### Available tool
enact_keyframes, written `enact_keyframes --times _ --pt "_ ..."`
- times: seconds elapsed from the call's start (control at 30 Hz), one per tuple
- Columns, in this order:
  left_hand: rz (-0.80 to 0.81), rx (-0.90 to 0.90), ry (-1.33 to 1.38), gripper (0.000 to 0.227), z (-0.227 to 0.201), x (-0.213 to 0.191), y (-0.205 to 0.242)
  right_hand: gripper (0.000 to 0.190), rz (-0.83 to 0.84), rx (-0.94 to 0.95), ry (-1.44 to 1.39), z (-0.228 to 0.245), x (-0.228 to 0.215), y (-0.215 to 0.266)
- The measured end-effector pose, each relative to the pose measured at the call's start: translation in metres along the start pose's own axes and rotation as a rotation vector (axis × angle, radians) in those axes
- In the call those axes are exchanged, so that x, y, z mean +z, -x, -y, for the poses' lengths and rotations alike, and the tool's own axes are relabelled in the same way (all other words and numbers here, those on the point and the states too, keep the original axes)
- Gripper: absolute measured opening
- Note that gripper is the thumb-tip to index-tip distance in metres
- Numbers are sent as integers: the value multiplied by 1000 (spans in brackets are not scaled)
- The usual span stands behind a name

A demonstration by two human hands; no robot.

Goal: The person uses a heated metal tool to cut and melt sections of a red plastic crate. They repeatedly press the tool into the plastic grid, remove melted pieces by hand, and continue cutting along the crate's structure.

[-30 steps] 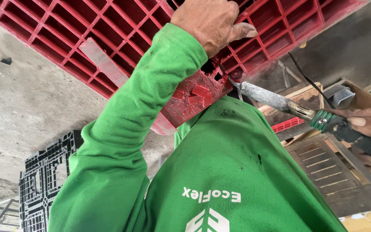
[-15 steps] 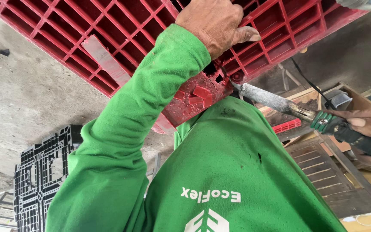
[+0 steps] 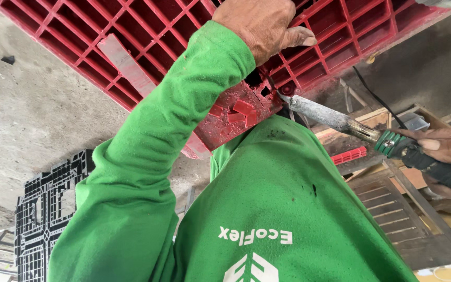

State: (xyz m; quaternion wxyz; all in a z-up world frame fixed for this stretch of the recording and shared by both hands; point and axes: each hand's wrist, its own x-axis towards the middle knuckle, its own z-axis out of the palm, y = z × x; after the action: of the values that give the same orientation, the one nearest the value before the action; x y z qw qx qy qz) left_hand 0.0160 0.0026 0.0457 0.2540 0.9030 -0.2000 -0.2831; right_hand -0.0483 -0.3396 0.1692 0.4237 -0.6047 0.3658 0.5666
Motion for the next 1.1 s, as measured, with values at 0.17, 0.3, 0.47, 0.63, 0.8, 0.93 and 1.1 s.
enact_keyframes --times 0.17,0.3,0.47,0.63,0.8,0.93,1.1 --pt "-193 124 -34 73 -4 1 4 47 8 -20 11 -12 -1 3" --pt "-105 25 -29 69 -9 -2 4 47 -5 -55 22 -18 -3 11" --pt "-161 112 105 63 -1 16 7 47 -27 -63 28 -29 3 15" --pt "-106 253 416 41 15 40 -5 46 -52 -56 36 -39 14 20" --pt "14 87 331 37 17 50 -6 46 -73 -65 54 -48 20 28" --pt "-29 93 301 37 6 45 10 46 -100 -72 77 -59 18 38" --pt "-63 133 235 36 -15 33 23 45 -126 23 295 -71 20 42"
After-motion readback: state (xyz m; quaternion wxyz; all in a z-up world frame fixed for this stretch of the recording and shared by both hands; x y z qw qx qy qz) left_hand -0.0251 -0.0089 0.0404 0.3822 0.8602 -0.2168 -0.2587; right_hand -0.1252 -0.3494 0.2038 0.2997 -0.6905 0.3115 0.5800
